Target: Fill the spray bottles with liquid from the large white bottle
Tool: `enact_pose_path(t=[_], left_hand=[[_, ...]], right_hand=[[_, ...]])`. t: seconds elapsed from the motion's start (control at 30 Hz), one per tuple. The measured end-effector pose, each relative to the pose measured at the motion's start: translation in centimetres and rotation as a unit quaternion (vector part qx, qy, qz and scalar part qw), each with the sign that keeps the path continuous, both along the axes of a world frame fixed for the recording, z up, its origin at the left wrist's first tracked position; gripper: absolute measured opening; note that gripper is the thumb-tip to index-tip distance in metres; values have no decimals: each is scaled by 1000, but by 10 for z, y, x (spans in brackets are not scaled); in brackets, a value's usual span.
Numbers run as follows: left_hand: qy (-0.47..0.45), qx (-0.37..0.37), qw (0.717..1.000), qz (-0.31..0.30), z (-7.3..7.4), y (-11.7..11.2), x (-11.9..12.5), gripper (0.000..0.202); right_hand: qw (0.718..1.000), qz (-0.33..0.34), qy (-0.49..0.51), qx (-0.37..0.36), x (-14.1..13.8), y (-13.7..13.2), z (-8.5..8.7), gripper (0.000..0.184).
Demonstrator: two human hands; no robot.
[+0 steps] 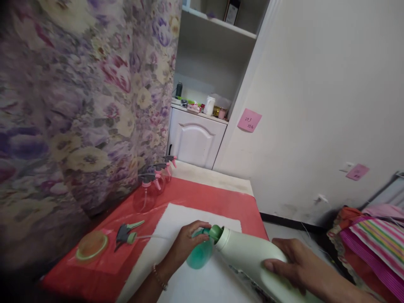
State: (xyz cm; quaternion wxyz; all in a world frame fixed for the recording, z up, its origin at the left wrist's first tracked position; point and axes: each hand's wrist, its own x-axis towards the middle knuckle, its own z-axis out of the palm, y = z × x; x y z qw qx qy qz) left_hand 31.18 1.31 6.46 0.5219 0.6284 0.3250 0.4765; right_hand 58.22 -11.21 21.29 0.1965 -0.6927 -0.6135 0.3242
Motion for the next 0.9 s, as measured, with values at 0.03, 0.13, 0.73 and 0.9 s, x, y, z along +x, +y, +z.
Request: enact_pose_path(t=[0.03,0.13,0.73,0.9], left_hand=[[-2,-1,1000,-5,0,0,0,24],[-9,0,1000,-17,0,1,1,25],[7,2,1000,-19,1,1,2,19],[13,0,1000,-14,4,-1,2,19]], right_hand=[[1000,9,-6,-17,0,1,1,35],[997,48,-19,-66,-3,4,7,35],[991,84,-73,-72,-18,12,31,43],[993,78,-62,-63,-11,17,29,39]])
